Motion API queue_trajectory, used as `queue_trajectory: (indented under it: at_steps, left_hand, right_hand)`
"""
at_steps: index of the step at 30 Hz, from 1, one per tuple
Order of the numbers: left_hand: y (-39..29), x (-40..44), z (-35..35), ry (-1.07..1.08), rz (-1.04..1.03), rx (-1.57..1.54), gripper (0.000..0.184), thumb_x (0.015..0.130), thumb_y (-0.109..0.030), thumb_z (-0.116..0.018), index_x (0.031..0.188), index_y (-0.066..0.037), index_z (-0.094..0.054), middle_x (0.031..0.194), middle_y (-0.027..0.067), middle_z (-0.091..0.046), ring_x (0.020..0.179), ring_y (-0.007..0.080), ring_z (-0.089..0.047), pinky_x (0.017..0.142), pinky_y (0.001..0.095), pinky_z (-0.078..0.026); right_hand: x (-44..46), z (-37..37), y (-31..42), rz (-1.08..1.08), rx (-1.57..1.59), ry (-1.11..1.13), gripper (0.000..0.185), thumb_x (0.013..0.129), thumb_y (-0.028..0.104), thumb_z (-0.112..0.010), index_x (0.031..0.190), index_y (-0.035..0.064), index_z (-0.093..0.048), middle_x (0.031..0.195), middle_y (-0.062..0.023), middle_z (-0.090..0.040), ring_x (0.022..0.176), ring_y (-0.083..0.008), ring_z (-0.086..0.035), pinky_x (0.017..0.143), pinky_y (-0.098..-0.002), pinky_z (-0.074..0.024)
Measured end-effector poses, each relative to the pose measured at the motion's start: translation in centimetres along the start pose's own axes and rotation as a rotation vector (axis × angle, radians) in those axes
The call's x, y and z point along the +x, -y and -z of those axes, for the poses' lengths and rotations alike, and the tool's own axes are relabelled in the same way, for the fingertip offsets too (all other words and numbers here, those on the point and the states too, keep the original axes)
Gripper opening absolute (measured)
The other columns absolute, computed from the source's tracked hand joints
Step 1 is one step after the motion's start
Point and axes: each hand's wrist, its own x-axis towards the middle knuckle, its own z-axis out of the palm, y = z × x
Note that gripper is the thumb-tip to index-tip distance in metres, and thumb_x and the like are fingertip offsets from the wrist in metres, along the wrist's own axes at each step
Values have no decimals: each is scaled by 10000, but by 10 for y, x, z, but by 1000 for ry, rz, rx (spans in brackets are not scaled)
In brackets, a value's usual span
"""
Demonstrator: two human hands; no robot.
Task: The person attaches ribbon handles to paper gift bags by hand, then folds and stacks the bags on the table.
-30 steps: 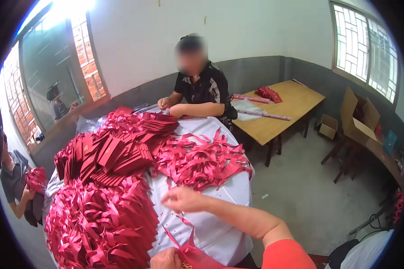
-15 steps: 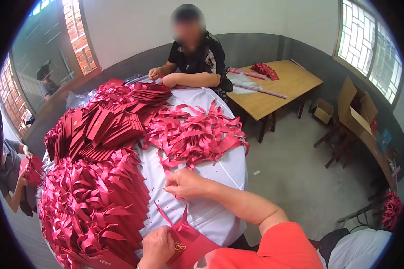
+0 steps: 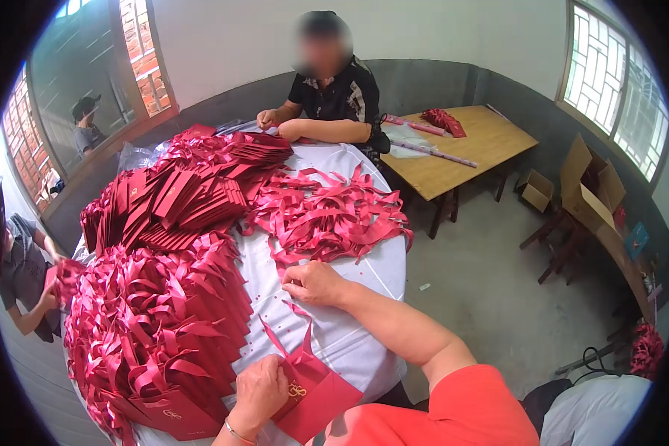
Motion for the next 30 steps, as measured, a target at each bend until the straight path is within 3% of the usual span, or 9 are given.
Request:
queue_trajectory:
  at_steps: [17,25,30]
  left_hand:
    - [3,1,0,-22,-6,-36,74,803,-56,-617,870,-48,-585,704,164,-629,639,353,-639,576,457,-519]
    - [3,-2,-5,6,25,8,59,782,-49,-582,825,-33,-545,677,168,-620,646,348,-653,578,462,-524]
    - [6,-6,-9,-44,22,-73,89,794,-43,-560,879,-23,-543,747,178,-640,708,363,-665,629,468,-531]
  right_hand:
    - [1,2,-5,-11,16,78,181,863,250,-689,926,81,-702,801,-137,-708,749,-316,-701,696,-419,-551]
    - [0,0,-9,34,2,50,163,853,200,-673,903,49,-706,810,-174,-693,723,-321,-694,663,-417,-539]
    - [3,1,-2,-82,71,91,133,846,138,-695,902,19,-712,693,-127,-671,588,-178,-635,565,-326,-493]
